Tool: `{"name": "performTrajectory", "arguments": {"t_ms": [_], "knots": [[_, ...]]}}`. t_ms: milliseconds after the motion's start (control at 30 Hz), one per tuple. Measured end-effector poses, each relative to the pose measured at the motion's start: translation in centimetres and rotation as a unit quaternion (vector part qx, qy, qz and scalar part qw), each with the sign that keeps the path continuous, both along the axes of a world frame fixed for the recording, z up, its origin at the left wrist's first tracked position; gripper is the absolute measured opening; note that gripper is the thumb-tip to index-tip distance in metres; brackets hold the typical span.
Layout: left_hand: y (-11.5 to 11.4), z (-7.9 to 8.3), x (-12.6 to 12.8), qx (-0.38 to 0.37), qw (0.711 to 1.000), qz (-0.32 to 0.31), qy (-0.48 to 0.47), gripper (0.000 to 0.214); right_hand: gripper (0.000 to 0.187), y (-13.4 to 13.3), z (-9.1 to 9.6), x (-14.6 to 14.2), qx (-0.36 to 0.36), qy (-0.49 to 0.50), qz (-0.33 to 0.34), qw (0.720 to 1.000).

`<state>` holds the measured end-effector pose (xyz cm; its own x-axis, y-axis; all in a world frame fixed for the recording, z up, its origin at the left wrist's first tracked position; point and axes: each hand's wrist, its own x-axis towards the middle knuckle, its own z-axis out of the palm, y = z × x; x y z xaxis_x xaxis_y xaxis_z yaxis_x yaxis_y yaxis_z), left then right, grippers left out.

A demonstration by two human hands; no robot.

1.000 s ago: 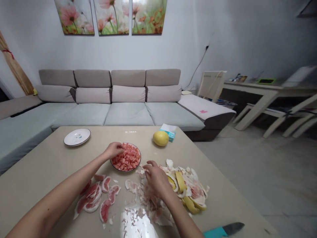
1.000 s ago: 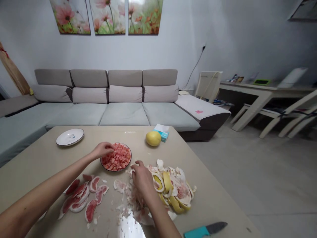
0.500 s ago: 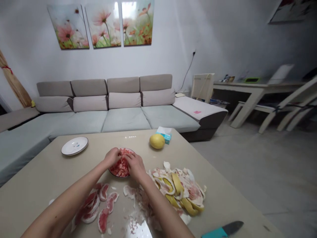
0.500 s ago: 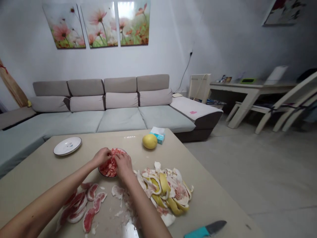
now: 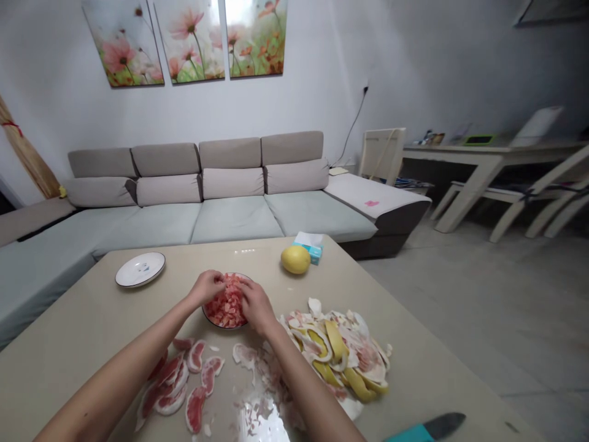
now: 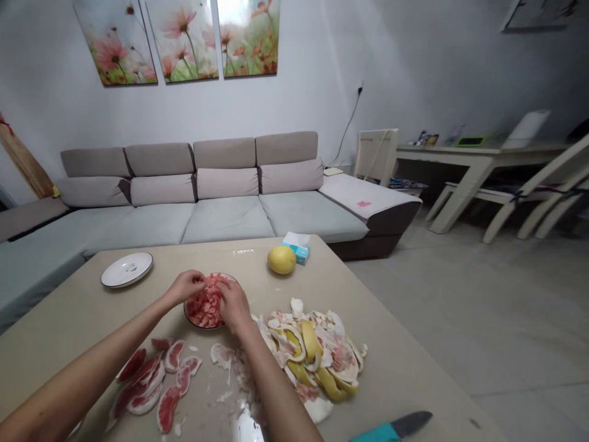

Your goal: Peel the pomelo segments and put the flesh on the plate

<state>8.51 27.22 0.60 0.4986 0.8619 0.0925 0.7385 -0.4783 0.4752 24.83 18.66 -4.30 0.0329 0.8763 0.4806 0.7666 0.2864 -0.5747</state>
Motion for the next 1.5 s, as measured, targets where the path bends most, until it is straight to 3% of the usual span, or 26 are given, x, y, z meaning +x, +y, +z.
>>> {"name": "performTrajectory", "arguments": {"t_ms": [100, 167, 333, 467, 533, 667, 833, 1000, 1100, 1233, 1333, 1433, 1500], "knots": [[-2.6, 1.1, -0.1, -0.003, 0.998, -0.007, -0.059, 0.023, 0.039, -2.0, 0.9, 1.8, 0.012, 0.057, -0.06, 0.997], [-5.3, 0.8, 0.3, -0.007, 0.994, -0.017, -0.105, 0.015, 0.035, -4.1, 1.2, 3.3, 0.005, 0.081, -0.095, 0.992], [-12.2, -3.3, 2.3, -0.089, 0.975, -0.075, -0.189, 0.018, 0.03, -10.3, 1.0, 5.1, -0.021, 0.086, -0.15, 0.985], [-14.2, -6.0, 3.2, -0.173, 0.947, -0.037, -0.267, 0.016, 0.022, -14.0, 0.5, 4.5, -0.034, 0.072, -0.148, 0.986], [-14.6, -6.3, 3.0, -0.226, 0.921, -0.019, -0.316, 0.011, 0.027, -15.1, 0.3, 4.0, -0.036, 0.076, -0.135, 0.987], [-16.1, -5.8, 1.7, -0.354, 0.837, 0.002, -0.418, 0.039, 0.025, -16.3, 0.0, 2.6, -0.054, 0.097, -0.107, 0.988], [-19.0, -4.7, 0.5, -0.446, 0.729, 0.018, -0.518, 0.045, 0.027, -17.5, -0.1, 0.0, -0.084, 0.223, 0.01, 0.971], [-21.1, -4.1, 0.4, -0.456, 0.683, 0.033, -0.57, 0.039, 0.031, -18.7, -0.9, -2.1, -0.067, 0.256, 0.007, 0.964], [-21.9, -3.6, 0.6, -0.461, 0.686, 0.033, -0.562, 0.041, 0.036, -19.1, -1.3, -2.4, -0.026, 0.222, -0.003, 0.975], [-22.3, -2.9, 0.8, -0.453, 0.724, 0.025, -0.52, 0.048, 0.026, -19.2, -0.8, -1.8, -0.023, 0.233, 0.023, 0.972], [-21.8, -3.1, 0.9, -0.423, 0.775, 0.019, -0.469, 0.047, 0.016, -19.0, -0.3, -0.9, -0.062, 0.378, 0.035, 0.923], [-21.1, -4.1, 0.9, -0.363, 0.839, 0.021, -0.405, 0.029, 0.028, -18.7, -0.5, 0.0, -0.12, 0.495, 0.05, 0.859], [-20.7, -4.9, 0.9, -0.322, 0.873, 0.017, -0.366, 0.012, 0.037, -18.7, -0.9, 0.5, -0.142, 0.522, 0.055, 0.839]]}}
